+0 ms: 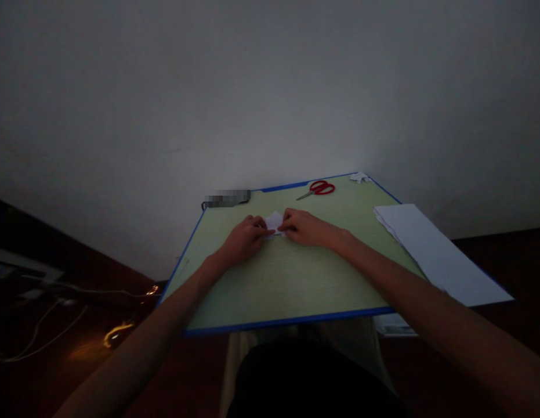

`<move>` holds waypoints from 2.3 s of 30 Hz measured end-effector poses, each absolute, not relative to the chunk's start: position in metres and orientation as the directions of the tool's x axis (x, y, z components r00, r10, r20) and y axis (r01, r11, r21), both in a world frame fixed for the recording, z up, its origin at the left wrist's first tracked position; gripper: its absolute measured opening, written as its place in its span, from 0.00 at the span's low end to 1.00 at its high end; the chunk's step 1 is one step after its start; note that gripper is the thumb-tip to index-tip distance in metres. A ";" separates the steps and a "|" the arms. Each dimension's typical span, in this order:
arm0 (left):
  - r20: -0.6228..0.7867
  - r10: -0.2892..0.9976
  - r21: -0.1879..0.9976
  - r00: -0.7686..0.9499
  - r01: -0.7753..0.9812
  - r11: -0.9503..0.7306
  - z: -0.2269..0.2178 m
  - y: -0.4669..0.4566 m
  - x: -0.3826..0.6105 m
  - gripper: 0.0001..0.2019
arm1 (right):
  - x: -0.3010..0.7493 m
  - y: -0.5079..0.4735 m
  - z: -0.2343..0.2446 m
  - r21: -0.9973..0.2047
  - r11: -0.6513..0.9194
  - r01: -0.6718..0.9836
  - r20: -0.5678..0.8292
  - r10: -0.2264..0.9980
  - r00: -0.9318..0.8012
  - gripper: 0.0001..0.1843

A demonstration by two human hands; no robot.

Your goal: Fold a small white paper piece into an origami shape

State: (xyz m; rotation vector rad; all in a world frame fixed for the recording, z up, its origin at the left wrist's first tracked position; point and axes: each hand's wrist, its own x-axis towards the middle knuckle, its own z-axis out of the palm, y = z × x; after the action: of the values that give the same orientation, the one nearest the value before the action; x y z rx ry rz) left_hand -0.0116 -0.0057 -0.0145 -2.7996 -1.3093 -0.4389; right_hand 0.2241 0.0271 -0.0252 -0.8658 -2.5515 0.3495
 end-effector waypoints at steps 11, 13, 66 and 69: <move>0.218 0.702 -0.038 0.678 0.725 -0.688 -0.013 -0.012 -0.009 0.18 | 0.229 0.044 -0.024 -0.484 0.716 0.503 0.229 0.658 -0.717 0.16; 0.213 0.695 -0.054 0.686 0.719 -0.693 -0.012 -0.013 -0.008 0.17 | 0.230 0.047 -0.024 -0.498 0.715 0.491 0.227 0.654 -0.722 0.15; 0.177 0.682 -0.077 0.710 0.700 -0.710 -0.006 -0.013 -0.001 0.15 | 0.210 0.067 -0.002 -0.493 0.510 0.705 -0.109 0.768 -0.631 0.10; 0.184 0.678 -0.064 0.711 0.697 -0.714 -0.007 -0.012 -0.002 0.15 | 0.210 0.064 -0.004 -0.496 0.511 0.702 -0.093 0.773 -0.628 0.10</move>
State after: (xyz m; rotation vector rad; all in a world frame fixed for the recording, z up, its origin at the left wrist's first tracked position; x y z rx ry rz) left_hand -0.0016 -0.0122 -0.0070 -2.7857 -1.1253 -0.2221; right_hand 0.2095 0.0635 -0.0042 -1.2803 -2.6072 0.7571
